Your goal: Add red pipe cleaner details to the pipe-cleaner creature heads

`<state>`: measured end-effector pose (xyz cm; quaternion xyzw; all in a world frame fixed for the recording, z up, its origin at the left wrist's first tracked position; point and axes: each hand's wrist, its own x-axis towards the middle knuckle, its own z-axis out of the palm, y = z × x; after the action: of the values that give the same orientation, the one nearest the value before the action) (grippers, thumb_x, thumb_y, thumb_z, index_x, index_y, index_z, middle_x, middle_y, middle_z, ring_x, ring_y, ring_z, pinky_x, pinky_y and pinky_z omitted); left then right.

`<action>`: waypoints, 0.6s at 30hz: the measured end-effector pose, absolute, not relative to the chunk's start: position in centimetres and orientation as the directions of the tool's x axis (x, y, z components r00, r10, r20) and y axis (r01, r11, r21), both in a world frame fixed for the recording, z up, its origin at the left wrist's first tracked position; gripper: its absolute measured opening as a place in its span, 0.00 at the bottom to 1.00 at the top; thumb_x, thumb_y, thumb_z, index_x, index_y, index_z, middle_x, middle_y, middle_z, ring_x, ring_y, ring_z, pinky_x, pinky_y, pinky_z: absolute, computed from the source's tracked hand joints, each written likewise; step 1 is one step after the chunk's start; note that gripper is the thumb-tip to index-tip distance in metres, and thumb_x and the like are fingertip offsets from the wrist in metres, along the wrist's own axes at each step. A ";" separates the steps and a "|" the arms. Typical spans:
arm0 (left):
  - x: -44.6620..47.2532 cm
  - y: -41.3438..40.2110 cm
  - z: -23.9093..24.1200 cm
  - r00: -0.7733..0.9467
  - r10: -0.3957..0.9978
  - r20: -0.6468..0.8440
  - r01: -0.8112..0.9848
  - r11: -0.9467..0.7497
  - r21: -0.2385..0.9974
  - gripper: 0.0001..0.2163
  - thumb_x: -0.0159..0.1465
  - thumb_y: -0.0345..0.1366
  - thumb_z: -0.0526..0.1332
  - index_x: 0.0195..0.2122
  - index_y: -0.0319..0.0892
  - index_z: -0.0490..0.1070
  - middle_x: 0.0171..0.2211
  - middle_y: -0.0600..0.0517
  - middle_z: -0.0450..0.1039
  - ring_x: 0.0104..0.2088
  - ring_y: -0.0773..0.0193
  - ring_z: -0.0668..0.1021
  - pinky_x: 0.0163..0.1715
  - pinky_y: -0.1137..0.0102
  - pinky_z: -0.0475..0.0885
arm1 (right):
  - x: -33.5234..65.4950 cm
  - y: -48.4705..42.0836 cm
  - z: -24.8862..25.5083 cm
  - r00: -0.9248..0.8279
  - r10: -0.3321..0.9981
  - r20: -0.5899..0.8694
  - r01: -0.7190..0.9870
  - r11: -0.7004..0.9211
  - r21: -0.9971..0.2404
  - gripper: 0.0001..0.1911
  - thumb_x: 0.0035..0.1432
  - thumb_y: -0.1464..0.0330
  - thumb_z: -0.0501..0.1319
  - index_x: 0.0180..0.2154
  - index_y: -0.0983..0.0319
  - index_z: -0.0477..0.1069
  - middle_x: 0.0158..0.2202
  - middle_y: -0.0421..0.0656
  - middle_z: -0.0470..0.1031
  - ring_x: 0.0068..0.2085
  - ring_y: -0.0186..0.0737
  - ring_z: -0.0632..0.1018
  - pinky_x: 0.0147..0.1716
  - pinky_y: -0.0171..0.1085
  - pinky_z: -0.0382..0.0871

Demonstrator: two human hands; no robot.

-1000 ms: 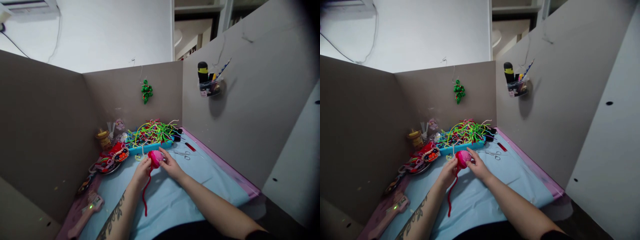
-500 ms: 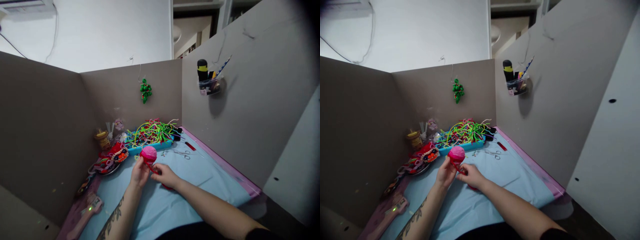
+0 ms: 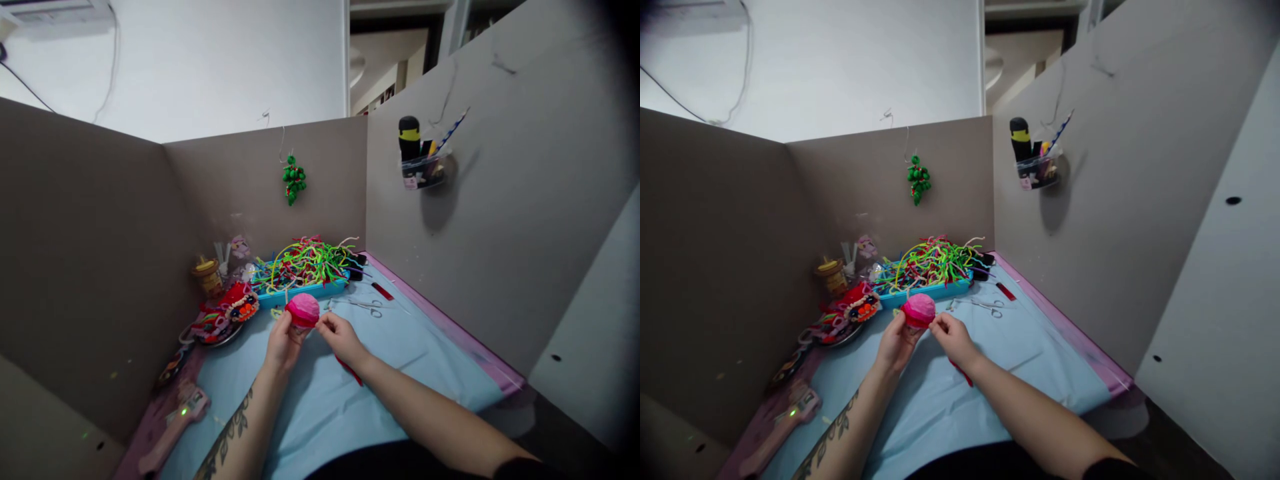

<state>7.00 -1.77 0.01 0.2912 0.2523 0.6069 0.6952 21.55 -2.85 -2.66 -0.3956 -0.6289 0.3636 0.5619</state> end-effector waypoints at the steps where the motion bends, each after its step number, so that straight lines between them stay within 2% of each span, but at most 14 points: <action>1: 7.1 -1.8 0.0 0.137 0.991 -0.001 -0.701 0.098 0.706 0.09 0.61 0.35 0.61 0.40 0.37 0.73 0.35 0.45 0.79 0.35 0.58 0.80 0.39 0.62 0.74 | 21.5 -2.8 -2.7 -0.039 0.910 0.413 0.100 0.415 -0.904 0.11 0.56 0.62 0.58 0.26 0.62 0.65 0.21 0.35 0.61 0.25 0.32 0.62 0.25 0.32 0.56; 6: 7.5 -2.4 0.4 0.179 0.984 0.006 -0.714 0.126 0.689 0.09 0.61 0.37 0.61 0.41 0.39 0.73 0.38 0.47 0.79 0.37 0.61 0.79 0.41 0.65 0.73 | 21.4 -2.5 -3.0 0.003 0.916 0.402 0.148 0.397 -0.906 0.13 0.54 0.63 0.59 0.22 0.61 0.61 0.20 0.34 0.59 0.24 0.32 0.62 0.24 0.32 0.56; 13: 8.0 -3.0 0.4 0.231 0.963 0.136 -0.617 0.038 0.786 0.15 0.55 0.34 0.67 0.43 0.38 0.74 0.42 0.45 0.77 0.41 0.61 0.78 0.46 0.67 0.70 | 21.4 -2.4 -3.1 0.006 0.913 0.409 0.157 0.403 -0.902 0.13 0.53 0.63 0.58 0.22 0.61 0.60 0.20 0.34 0.59 0.24 0.32 0.62 0.25 0.32 0.56; 15: 7.9 -2.7 0.1 0.201 0.971 0.131 -0.605 0.018 0.796 0.15 0.55 0.35 0.67 0.43 0.37 0.74 0.41 0.44 0.77 0.40 0.61 0.78 0.46 0.67 0.70 | 21.4 -2.5 -3.1 -0.022 0.918 0.395 0.128 0.395 -0.910 0.12 0.53 0.63 0.59 0.23 0.61 0.61 0.20 0.34 0.60 0.24 0.32 0.63 0.25 0.32 0.57; 18: 7.3 -1.9 -0.3 0.120 0.987 0.109 -0.618 -0.012 0.786 0.15 0.53 0.34 0.68 0.42 0.37 0.74 0.39 0.45 0.78 0.38 0.62 0.79 0.44 0.68 0.70 | 21.6 -2.5 -3.2 -0.126 0.947 0.296 0.073 0.307 -0.949 0.08 0.51 0.64 0.60 0.31 0.61 0.66 0.19 0.32 0.62 0.20 0.31 0.63 0.22 0.31 0.57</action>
<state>7.28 -1.85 -0.25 0.3619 0.2548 0.6123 0.6551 21.57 -2.48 -3.16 -0.4108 -0.6206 0.4219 0.5177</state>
